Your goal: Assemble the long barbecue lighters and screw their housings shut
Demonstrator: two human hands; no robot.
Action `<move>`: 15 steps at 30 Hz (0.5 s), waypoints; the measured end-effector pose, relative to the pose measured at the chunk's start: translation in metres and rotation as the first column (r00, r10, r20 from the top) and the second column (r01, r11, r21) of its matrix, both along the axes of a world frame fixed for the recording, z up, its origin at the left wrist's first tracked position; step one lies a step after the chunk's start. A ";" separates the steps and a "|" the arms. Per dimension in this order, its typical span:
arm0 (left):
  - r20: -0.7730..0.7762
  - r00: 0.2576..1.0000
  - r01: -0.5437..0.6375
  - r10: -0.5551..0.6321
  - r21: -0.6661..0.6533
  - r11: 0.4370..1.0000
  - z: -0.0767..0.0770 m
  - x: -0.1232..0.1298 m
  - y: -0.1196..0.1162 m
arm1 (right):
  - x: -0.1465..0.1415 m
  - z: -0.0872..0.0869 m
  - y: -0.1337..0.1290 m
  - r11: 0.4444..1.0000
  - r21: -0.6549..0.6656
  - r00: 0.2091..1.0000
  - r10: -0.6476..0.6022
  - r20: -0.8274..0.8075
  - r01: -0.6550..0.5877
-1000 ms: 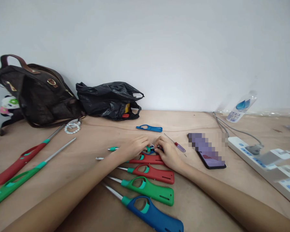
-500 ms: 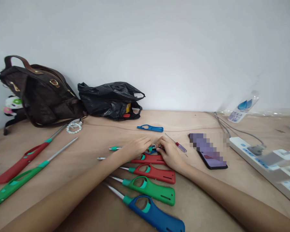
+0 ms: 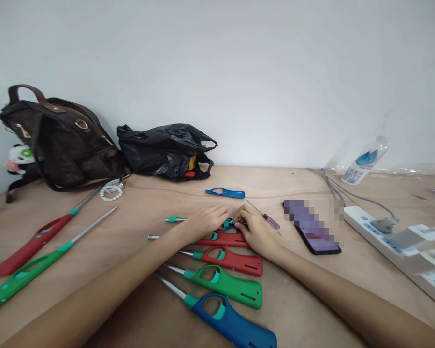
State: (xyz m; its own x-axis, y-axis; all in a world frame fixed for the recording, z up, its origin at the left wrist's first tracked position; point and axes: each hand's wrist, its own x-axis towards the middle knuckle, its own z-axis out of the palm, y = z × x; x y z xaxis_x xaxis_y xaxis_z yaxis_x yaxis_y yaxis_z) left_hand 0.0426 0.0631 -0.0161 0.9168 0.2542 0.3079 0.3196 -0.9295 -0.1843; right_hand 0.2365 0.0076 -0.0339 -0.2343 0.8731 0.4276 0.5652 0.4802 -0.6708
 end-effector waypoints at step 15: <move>-0.021 1.000 -0.009 0.009 0.025 1.000 0.000 0.003 0.001 | 0.002 -0.004 0.001 1.000 0.004 0.999 -0.013 -0.038 0.013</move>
State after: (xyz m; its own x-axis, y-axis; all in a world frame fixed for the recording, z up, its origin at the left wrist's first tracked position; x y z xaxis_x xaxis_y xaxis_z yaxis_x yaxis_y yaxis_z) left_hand 0.0452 0.0643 -0.0165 0.9211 0.2547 0.2945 0.3235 -0.9216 -0.2145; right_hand 0.2381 0.0088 -0.0381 -0.2065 0.8742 0.4394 0.5452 0.4757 -0.6902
